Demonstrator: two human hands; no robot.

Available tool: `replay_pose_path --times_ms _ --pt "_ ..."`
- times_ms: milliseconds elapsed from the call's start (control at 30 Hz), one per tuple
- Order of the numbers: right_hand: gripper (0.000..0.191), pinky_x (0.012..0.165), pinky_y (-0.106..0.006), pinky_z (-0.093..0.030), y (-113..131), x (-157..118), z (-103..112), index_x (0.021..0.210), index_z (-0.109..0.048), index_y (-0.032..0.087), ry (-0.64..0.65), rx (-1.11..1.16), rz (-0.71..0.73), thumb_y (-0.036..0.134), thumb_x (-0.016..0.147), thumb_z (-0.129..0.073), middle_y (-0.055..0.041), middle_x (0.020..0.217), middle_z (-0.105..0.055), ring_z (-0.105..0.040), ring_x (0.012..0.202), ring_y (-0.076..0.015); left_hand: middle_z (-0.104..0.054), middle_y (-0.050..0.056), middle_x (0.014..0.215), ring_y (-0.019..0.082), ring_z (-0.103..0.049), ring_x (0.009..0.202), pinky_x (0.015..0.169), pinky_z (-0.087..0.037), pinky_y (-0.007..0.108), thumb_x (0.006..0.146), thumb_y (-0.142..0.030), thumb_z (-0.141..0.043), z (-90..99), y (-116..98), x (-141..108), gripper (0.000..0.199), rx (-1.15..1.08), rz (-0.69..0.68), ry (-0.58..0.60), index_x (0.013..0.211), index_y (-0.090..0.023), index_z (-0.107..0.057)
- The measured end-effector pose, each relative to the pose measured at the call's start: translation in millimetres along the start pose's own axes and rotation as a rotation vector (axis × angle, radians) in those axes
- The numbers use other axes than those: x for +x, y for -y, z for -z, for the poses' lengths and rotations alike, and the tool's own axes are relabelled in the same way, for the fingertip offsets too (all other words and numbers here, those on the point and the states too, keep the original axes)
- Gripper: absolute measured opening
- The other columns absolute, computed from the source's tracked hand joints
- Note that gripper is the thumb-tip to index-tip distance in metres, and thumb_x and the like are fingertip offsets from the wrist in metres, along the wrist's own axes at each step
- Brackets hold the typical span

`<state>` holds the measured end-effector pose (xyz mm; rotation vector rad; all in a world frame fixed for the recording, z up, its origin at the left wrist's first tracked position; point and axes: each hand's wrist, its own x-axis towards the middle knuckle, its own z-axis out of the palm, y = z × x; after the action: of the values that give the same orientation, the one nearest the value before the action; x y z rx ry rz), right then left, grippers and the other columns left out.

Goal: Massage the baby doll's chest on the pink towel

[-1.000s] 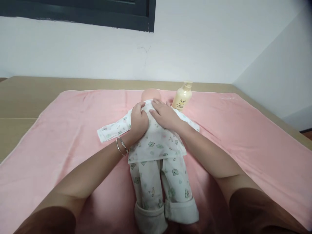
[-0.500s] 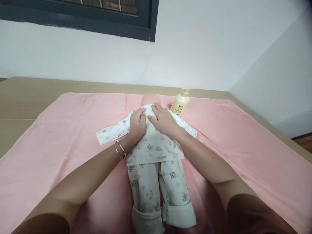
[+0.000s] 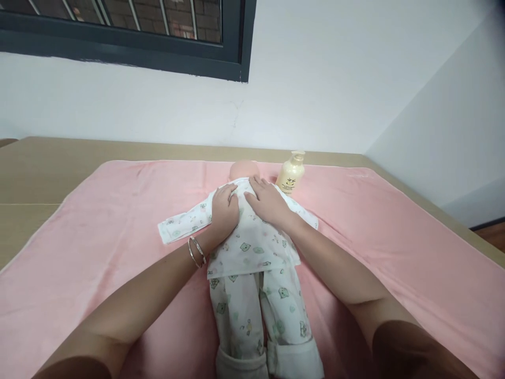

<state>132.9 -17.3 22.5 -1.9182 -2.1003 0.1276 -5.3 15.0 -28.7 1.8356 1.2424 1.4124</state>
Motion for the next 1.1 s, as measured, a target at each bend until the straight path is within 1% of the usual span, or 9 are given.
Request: replay_pose_path --times_ms 100,200,333,500,600,700,933,1033,1100 --pt "0.060 0.116 -0.051 -0.031 15 -21 -7 0.150 -0.036 -0.001 -0.078 -0.161 -0.026 0.035 0.103 -0.030 -0.0270 0.151 -0.042 -0.038 0.143 -0.0375 -0.069 0.010 0.123 0.026 -0.059 0.121 0.112 -0.042 0.048 0.084 -0.019 -0.043 -0.2 2 0 0.036 0.016 -0.009 0.007 0.110 -0.019 -0.068" --pt "0.056 0.117 -0.052 -0.030 29 -38 -12 0.148 -0.040 -0.002 -0.127 -0.234 0.075 0.028 0.101 -0.032 -0.0289 0.151 -0.040 -0.038 0.143 -0.0398 -0.067 0.011 0.127 0.026 -0.057 0.124 0.114 -0.040 0.048 0.085 -0.021 -0.043 -0.6 4 1 0.038 0.041 0.002 0.027 0.115 -0.018 -0.067" --pt "0.051 0.121 -0.046 -0.026 17 -22 -8 0.143 -0.048 0.004 -0.078 -0.051 0.169 0.022 0.099 -0.030 -0.0212 0.153 -0.042 -0.035 0.146 -0.0317 -0.059 0.015 0.141 0.027 -0.046 0.140 0.123 -0.026 0.050 0.088 -0.022 -0.039 -0.8 5 4 0.045 0.146 -0.002 0.091 0.125 -0.012 -0.063" --pt "0.056 0.120 -0.045 -0.027 -10 6 -4 0.142 -0.046 0.003 -0.069 0.097 -0.030 0.036 0.100 -0.032 -0.0207 0.154 -0.041 -0.031 0.147 -0.0318 -0.052 0.016 0.148 0.030 -0.040 0.144 0.123 -0.023 0.056 0.091 -0.029 -0.041 -1.0 8 11 0.047 0.228 0.003 0.165 0.131 -0.013 -0.059" --pt "0.070 0.121 -0.049 -0.020 -12 4 -2 0.148 -0.036 -0.001 -0.007 0.016 -0.060 0.049 0.099 -0.033 -0.0243 0.158 -0.031 -0.023 0.150 -0.0365 -0.052 0.017 0.148 0.031 -0.041 0.144 0.123 -0.023 0.055 0.090 -0.033 -0.042 -1.4 9 15 0.048 0.245 0.046 0.177 0.130 -0.013 -0.059" --pt "0.074 0.120 -0.050 -0.021 -6 -5 3 0.145 -0.040 0.000 0.040 -0.042 -0.052 0.057 0.099 -0.031 -0.0261 0.153 -0.039 -0.029 0.147 -0.0371 -0.052 0.016 0.148 0.030 -0.040 0.145 0.124 -0.022 0.053 0.090 -0.034 -0.043 -1.1 10 18 0.048 0.234 0.051 0.180 0.130 -0.013 -0.060" --pt "0.053 0.112 -0.047 -0.033 13 -30 21 0.135 -0.048 -0.004 0.086 -0.165 0.037 0.033 0.101 -0.032 -0.0304 0.139 -0.052 -0.047 0.133 -0.0371 -0.056 0.016 0.144 0.031 -0.045 0.141 0.122 -0.027 0.053 0.090 -0.035 -0.042 3.2 3 22 0.046 0.239 0.022 0.212 0.126 -0.014 -0.062" --pt "0.054 0.108 -0.046 -0.038 6 -25 25 0.132 -0.053 0.000 0.124 -0.082 0.038 0.037 0.103 -0.027 -0.0270 0.137 -0.055 -0.051 0.129 -0.0359 -0.053 0.019 0.146 0.032 -0.041 0.144 0.122 -0.027 0.053 0.092 -0.032 -0.039 4.9 -10 15 0.047 0.341 0.012 0.247 0.129 -0.010 -0.058" --pt "0.060 0.109 -0.044 -0.037 -3 -16 24 0.138 -0.048 0.000 0.142 -0.017 0.015 0.043 0.103 -0.024 -0.0255 0.144 -0.050 -0.046 0.135 -0.0355 -0.050 0.023 0.148 0.033 -0.039 0.145 0.122 -0.027 0.053 0.093 -0.030 -0.039 5.1 -20 7 0.048 0.401 -0.002 0.274 0.132 -0.006 -0.056"
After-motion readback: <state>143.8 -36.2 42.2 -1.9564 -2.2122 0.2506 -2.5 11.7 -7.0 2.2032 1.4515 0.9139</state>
